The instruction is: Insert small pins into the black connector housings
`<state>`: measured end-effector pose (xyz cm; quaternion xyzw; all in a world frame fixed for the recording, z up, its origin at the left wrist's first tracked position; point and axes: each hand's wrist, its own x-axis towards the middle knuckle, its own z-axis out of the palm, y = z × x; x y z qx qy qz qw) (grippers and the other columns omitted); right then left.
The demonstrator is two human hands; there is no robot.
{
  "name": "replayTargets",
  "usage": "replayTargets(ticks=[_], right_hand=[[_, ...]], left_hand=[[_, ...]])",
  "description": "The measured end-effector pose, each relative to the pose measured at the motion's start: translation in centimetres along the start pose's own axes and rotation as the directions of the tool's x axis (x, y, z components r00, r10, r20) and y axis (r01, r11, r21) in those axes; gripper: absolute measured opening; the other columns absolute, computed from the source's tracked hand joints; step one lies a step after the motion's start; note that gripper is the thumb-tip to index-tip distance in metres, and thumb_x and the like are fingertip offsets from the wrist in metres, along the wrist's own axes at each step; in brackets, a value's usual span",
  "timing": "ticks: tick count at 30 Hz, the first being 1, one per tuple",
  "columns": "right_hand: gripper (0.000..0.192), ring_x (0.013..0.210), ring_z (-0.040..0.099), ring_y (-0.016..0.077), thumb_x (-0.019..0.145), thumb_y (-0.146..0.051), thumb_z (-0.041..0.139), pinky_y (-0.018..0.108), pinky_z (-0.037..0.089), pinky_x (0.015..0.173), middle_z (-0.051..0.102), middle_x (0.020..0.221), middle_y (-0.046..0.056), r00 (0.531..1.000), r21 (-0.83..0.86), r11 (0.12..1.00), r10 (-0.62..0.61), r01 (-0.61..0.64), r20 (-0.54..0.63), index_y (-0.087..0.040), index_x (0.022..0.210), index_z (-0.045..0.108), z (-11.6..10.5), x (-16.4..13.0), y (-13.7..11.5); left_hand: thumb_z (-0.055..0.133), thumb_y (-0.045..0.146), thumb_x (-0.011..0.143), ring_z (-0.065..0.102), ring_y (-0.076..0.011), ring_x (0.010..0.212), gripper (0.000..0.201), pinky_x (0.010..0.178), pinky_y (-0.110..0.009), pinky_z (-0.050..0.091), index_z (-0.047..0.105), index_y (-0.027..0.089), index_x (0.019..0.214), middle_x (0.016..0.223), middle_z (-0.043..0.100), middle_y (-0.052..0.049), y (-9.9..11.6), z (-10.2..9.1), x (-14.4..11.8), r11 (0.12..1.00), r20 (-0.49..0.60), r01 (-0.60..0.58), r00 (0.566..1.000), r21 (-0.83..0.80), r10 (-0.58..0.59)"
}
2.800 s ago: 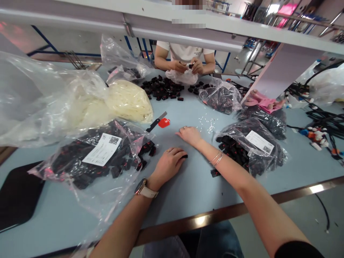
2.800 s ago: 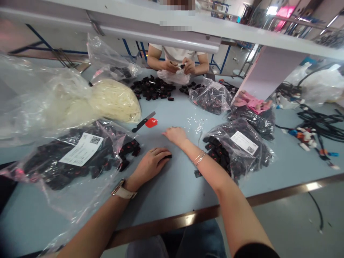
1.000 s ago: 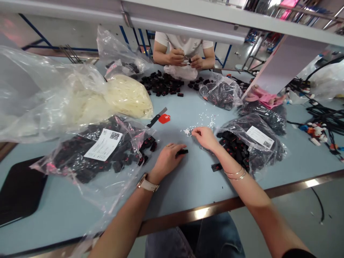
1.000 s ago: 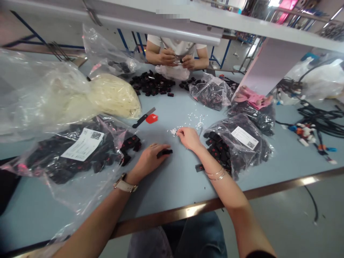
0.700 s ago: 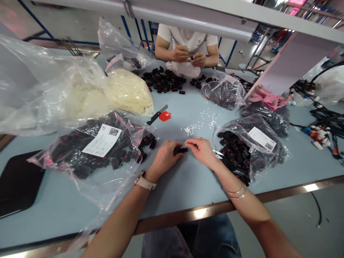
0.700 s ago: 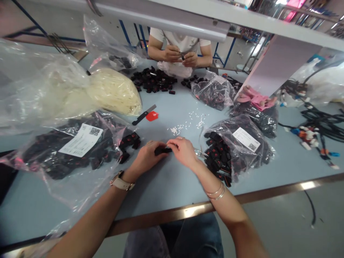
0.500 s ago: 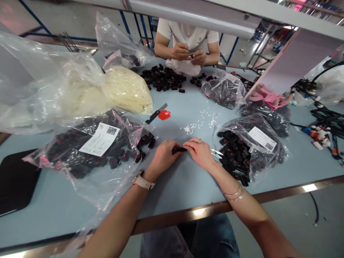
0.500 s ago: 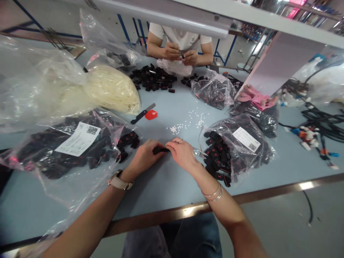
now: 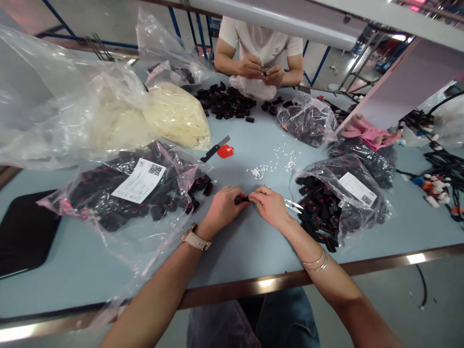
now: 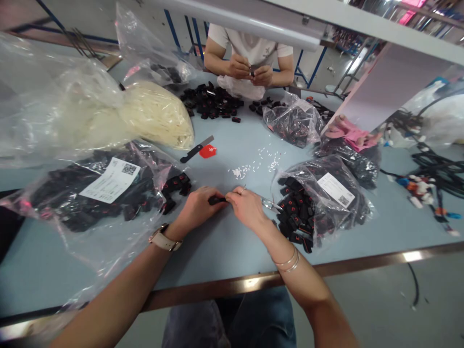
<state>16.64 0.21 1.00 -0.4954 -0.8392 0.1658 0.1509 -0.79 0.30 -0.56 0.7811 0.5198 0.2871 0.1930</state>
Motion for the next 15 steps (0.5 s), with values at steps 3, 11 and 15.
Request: replayTargets(ticks=[3, 11, 15], right_hand=[[0.027, 0.080, 0.060, 0.0131, 0.094, -0.026, 0.042, 0.024, 0.043, 0.071, 0.064, 0.097, 0.004, 1.000, -0.067, 0.998, -0.004, 0.005, 0.017, -0.025, 0.102, 0.068, -0.1, 0.0, -0.3], [0.028, 0.085, 0.061, 0.0140, 0.094, -0.030, 0.043, 0.024, 0.044, 0.075, 0.066, 0.101, 0.004, 0.999, -0.018, 1.000, 0.006, -0.006, -0.045, -0.025, 0.107, 0.067, 0.2, -0.2, 0.0], [0.028, 0.085, 0.061, 0.0132, 0.094, -0.028, 0.044, 0.024, 0.044, 0.077, 0.067, 0.101, 0.002, 0.999, -0.011, 1.000, -0.029, 0.029, -0.041, -0.028, 0.109, 0.067, 0.2, -0.6, 0.6]], left_hand=[[0.067, 0.019, 0.074, 0.058, -0.0168, 0.069, 0.008, 0.065, -0.029, 0.046, 0.060, 0.018, 0.070, 0.070, 0.063, -0.001, -0.1, 0.0, 0.0, 1.000, -0.006, -0.002, 1.000, 0.004, 0.002], [0.066, 0.021, 0.076, 0.057, -0.0175, 0.070, 0.006, 0.066, -0.030, 0.046, 0.062, 0.017, 0.072, 0.070, 0.064, -0.002, 0.1, -0.2, 0.0, 0.999, 0.024, 0.032, 0.999, -0.017, -0.031], [0.061, 0.023, 0.081, 0.056, -0.0180, 0.071, 0.011, 0.066, -0.031, 0.045, 0.063, 0.016, 0.073, 0.070, 0.062, -0.002, 0.2, -0.3, 0.0, 0.999, 0.034, 0.035, 0.999, -0.023, -0.035]])
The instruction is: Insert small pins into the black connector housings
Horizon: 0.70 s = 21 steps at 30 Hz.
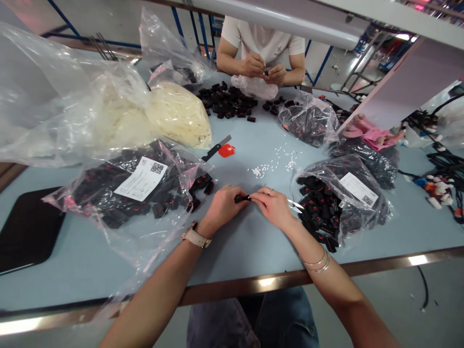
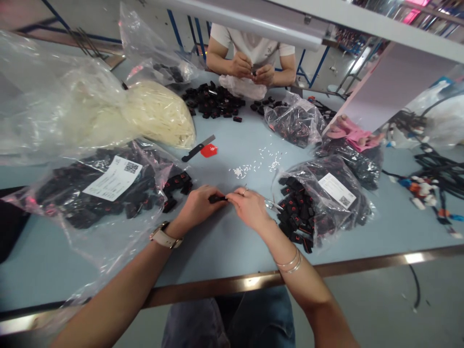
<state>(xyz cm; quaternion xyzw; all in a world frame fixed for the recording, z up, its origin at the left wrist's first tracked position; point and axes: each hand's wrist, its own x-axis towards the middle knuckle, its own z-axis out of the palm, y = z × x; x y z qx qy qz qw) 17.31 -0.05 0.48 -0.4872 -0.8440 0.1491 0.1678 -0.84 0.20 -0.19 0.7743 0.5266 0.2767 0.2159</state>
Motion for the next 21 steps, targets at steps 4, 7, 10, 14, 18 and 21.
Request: replayTargets(ticks=[4, 7, 10, 14, 18, 21], right_hand=[[0.029, 0.081, 0.061, 0.0129, 0.094, -0.028, 0.043, 0.024, 0.043, 0.070, 0.067, 0.099, 0.002, 0.998, -0.083, 0.996, -0.027, 0.031, 0.048, -0.030, 0.110, 0.067, 0.1, 0.0, -0.1], [0.029, 0.077, 0.062, 0.0138, 0.094, -0.026, 0.042, 0.025, 0.042, 0.066, 0.067, 0.096, 0.002, 0.997, -0.114, 0.993, 0.002, 0.007, 0.078, -0.029, 0.107, 0.068, -0.2, 0.2, -0.7], [0.026, 0.076, 0.063, 0.0145, 0.092, -0.024, 0.045, 0.025, 0.043, 0.066, 0.068, 0.095, 0.004, 0.996, -0.056, 0.998, 0.025, -0.021, 0.082, -0.025, 0.103, 0.069, -0.3, 0.4, -1.1], [0.019, 0.074, 0.062, 0.0127, 0.088, -0.032, 0.056, 0.023, 0.045, 0.070, 0.070, 0.084, 0.002, 0.989, 0.196, 0.971, 0.144, -0.134, -0.039, -0.021, 0.094, 0.069, -0.3, 0.5, -1.0], [0.018, 0.063, 0.060, 0.0105, 0.085, -0.036, 0.059, 0.021, 0.046, 0.067, 0.068, 0.070, -0.001, 0.954, 0.368, 0.900, 0.285, -0.234, -0.089, -0.021, 0.084, 0.070, -0.4, 0.6, -0.6], [0.014, 0.070, 0.061, 0.0114, 0.085, -0.029, 0.058, 0.022, 0.046, 0.070, 0.069, 0.076, 0.000, 0.973, 0.371, 0.913, 0.217, -0.171, -0.084, -0.022, 0.084, 0.071, -0.5, 0.7, -0.3]], left_hand=[[0.066, 0.020, 0.076, 0.057, -0.0175, 0.071, 0.007, 0.065, -0.030, 0.046, 0.062, 0.017, 0.071, 0.070, 0.064, -0.002, -0.2, 0.1, 0.1, 1.000, -0.011, 0.011, 1.000, -0.012, -0.011], [0.068, 0.018, 0.073, 0.059, -0.0170, 0.070, 0.006, 0.065, -0.029, 0.046, 0.063, 0.018, 0.071, 0.071, 0.066, -0.001, -0.4, 0.2, 0.1, 1.000, -0.026, 0.007, 1.000, -0.018, -0.007], [0.067, 0.019, 0.074, 0.059, -0.0164, 0.069, 0.006, 0.064, -0.028, 0.046, 0.063, 0.018, 0.070, 0.070, 0.065, -0.001, -0.4, 0.2, 0.1, 1.000, -0.024, -0.014, 1.000, -0.004, 0.014], [0.067, 0.027, 0.076, 0.058, -0.0160, 0.067, 0.011, 0.061, -0.027, 0.045, 0.062, 0.018, 0.071, 0.068, 0.064, -0.001, -0.4, 0.1, 0.1, 0.999, -0.034, -0.027, 0.999, 0.030, 0.028], [0.069, 0.026, 0.074, 0.059, -0.0170, 0.068, 0.011, 0.061, -0.027, 0.045, 0.062, 0.018, 0.071, 0.068, 0.065, -0.001, -0.4, 0.1, 0.0, 0.999, -0.030, -0.037, 0.999, 0.040, 0.038], [0.069, 0.024, 0.074, 0.059, -0.0172, 0.068, 0.009, 0.061, -0.027, 0.045, 0.063, 0.018, 0.072, 0.068, 0.065, -0.002, -0.6, 0.1, 0.0, 0.998, -0.027, -0.049, 0.998, 0.036, 0.050]])
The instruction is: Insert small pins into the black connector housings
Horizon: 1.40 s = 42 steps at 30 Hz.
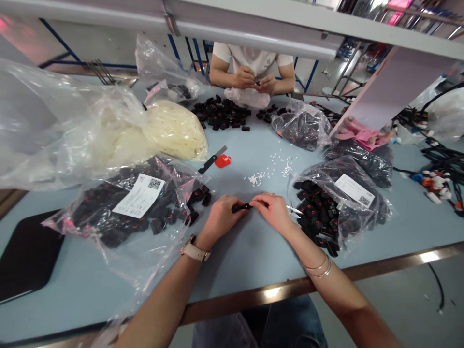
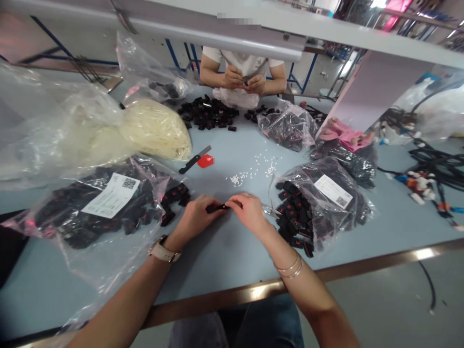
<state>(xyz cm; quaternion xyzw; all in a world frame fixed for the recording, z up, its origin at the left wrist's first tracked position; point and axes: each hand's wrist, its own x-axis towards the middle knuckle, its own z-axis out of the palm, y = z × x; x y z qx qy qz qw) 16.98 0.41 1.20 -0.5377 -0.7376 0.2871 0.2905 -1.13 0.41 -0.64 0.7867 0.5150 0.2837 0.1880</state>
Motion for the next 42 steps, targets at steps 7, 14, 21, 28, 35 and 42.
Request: replayTargets(ticks=[7, 14, 21, 28, 35, 42], right_hand=[[0.022, 0.087, 0.061, 0.0138, 0.088, -0.013, 0.048, 0.026, 0.047, 0.082, 0.066, 0.094, 0.005, 0.987, -0.058, 0.987, -0.148, 0.151, 0.060, -0.019, 0.096, 0.068, 0.4, 0.1, 0.6], [0.019, 0.084, 0.061, 0.0141, 0.088, -0.013, 0.048, 0.026, 0.046, 0.078, 0.066, 0.092, 0.006, 0.993, -0.121, 0.989, -0.076, 0.087, 0.091, -0.017, 0.099, 0.063, 0.1, -0.1, 0.0], [0.018, 0.084, 0.060, 0.0135, 0.087, -0.012, 0.048, 0.026, 0.046, 0.077, 0.065, 0.093, 0.006, 0.983, -0.116, 0.982, -0.138, 0.152, 0.122, -0.017, 0.091, 0.065, 0.1, -0.2, -0.3], [0.026, 0.074, 0.060, 0.0131, 0.082, -0.012, 0.050, 0.025, 0.044, 0.069, 0.066, 0.082, 0.000, 0.993, -0.091, 0.993, -0.071, 0.080, 0.095, -0.020, 0.107, 0.053, 0.4, -0.4, -0.4], [0.029, 0.079, 0.060, 0.0151, 0.085, -0.015, 0.044, 0.027, 0.043, 0.070, 0.066, 0.085, 0.001, 0.984, -0.195, 0.970, -0.125, 0.148, 0.127, -0.021, 0.112, 0.049, 0.4, -0.4, -0.5], [0.035, 0.089, 0.062, 0.0192, 0.089, -0.016, 0.037, 0.030, 0.045, 0.072, 0.068, 0.097, 0.006, 0.966, -0.322, 0.913, -0.215, 0.250, 0.141, -0.020, 0.122, 0.048, 0.7, -0.4, -0.8]], left_hand=[[0.068, 0.023, 0.075, 0.060, -0.0184, 0.072, 0.005, 0.065, -0.029, 0.047, 0.064, 0.019, 0.076, 0.073, 0.067, -0.003, -0.3, 0.3, -0.1, 1.000, -0.008, -0.015, 1.000, 0.013, 0.015], [0.065, 0.021, 0.077, 0.059, -0.0206, 0.077, 0.003, 0.069, -0.032, 0.048, 0.063, 0.019, 0.077, 0.076, 0.066, -0.004, -0.1, 0.4, -0.3, 0.995, -0.032, -0.077, 0.996, 0.063, 0.079], [0.065, 0.019, 0.077, 0.058, -0.0205, 0.078, 0.003, 0.070, -0.031, 0.047, 0.062, 0.019, 0.076, 0.076, 0.066, -0.004, 0.1, 0.4, -0.2, 0.991, -0.061, -0.088, 0.994, 0.102, 0.095], [0.067, 0.018, 0.075, 0.058, -0.0209, 0.077, 0.005, 0.071, -0.032, 0.047, 0.062, 0.018, 0.077, 0.077, 0.067, -0.004, 0.0, 0.5, -0.2, 0.993, -0.040, -0.076, 0.996, 0.095, 0.080], [0.068, 0.017, 0.075, 0.058, -0.0208, 0.075, 0.007, 0.069, -0.032, 0.046, 0.062, 0.018, 0.076, 0.075, 0.066, -0.004, 0.2, 0.5, -0.2, 0.986, -0.052, -0.110, 0.992, 0.129, 0.118], [0.067, 0.011, 0.074, 0.058, -0.0198, 0.074, 0.009, 0.068, -0.031, 0.046, 0.061, 0.018, 0.075, 0.074, 0.066, -0.003, 0.1, 0.7, -0.3, 0.983, -0.071, -0.125, 0.988, 0.138, 0.135]])
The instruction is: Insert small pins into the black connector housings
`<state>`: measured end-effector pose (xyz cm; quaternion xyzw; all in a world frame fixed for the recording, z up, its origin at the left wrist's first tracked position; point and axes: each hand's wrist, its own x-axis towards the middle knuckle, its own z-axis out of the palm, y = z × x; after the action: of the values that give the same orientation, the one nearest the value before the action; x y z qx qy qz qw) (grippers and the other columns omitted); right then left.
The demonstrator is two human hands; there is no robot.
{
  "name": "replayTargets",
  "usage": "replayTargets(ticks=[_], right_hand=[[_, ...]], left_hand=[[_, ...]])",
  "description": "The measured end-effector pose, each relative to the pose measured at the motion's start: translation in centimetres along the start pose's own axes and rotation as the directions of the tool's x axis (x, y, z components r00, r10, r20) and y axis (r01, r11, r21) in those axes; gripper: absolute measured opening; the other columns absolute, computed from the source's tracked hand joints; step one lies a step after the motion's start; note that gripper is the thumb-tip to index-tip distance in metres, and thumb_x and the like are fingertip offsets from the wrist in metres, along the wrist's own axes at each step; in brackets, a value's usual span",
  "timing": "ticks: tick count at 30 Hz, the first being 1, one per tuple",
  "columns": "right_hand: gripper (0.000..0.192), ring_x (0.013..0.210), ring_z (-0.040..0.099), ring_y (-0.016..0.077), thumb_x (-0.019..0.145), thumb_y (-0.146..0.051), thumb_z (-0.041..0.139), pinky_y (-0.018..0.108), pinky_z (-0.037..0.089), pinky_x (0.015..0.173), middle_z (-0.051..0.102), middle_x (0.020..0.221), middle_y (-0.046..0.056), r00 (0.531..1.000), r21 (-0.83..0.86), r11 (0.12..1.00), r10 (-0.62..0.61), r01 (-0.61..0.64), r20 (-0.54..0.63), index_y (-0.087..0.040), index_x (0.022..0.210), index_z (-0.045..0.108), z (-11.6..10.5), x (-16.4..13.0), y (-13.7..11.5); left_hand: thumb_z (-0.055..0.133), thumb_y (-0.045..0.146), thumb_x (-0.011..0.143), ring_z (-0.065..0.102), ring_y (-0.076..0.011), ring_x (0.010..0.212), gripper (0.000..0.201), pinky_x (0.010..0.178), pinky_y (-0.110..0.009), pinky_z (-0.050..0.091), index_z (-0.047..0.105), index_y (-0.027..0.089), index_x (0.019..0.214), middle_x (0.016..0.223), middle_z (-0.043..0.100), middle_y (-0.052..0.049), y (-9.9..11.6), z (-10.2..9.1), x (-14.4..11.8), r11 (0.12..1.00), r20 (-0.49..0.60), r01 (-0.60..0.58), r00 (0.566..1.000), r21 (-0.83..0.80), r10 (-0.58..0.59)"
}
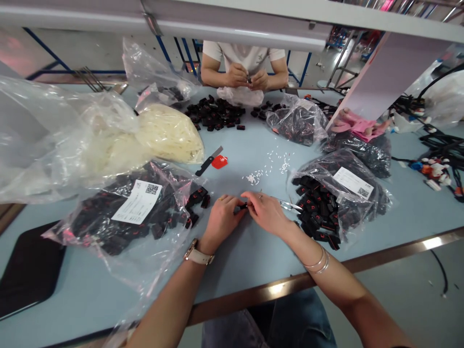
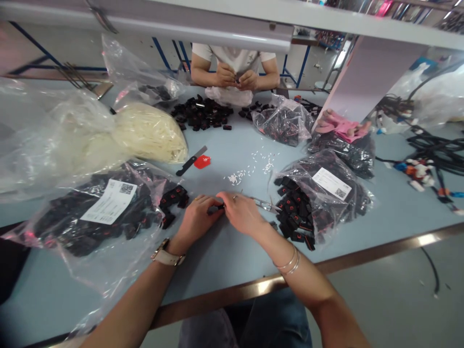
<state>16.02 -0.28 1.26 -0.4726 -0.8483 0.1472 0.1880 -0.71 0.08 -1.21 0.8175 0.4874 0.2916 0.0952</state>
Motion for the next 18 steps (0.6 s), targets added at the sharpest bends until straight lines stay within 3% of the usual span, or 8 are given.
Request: replayTargets(ticks=[10, 18], right_hand=[[0.034, 0.083, 0.064, 0.0189, 0.091, -0.013, 0.035, 0.028, 0.045, 0.066, 0.071, 0.087, 0.006, 0.999, -0.170, 0.985, -0.014, 0.020, 0.035, -0.021, 0.119, 0.054, 0.39, -0.30, -0.09], [0.045, 0.098, 0.063, 0.0159, 0.089, -0.018, 0.041, 0.030, 0.047, 0.085, 0.070, 0.109, 0.001, 0.998, 0.087, 0.994, 0.069, -0.070, 0.012, -0.024, 0.134, 0.042, 0.00, -0.40, 0.59]], left_hand=[[0.066, 0.019, 0.076, 0.059, -0.0201, 0.072, 0.007, 0.067, -0.031, 0.044, 0.061, 0.018, 0.072, 0.070, 0.065, -0.003, -0.18, -0.27, 0.09, 0.996, 0.066, 0.085, 0.994, -0.013, -0.084], [0.067, 0.026, 0.077, 0.060, -0.0199, 0.071, 0.009, 0.067, -0.031, 0.044, 0.064, 0.017, 0.078, 0.072, 0.067, -0.004, -0.21, -0.44, 0.22, 0.989, 0.116, 0.148, 0.982, 0.004, -0.147]])
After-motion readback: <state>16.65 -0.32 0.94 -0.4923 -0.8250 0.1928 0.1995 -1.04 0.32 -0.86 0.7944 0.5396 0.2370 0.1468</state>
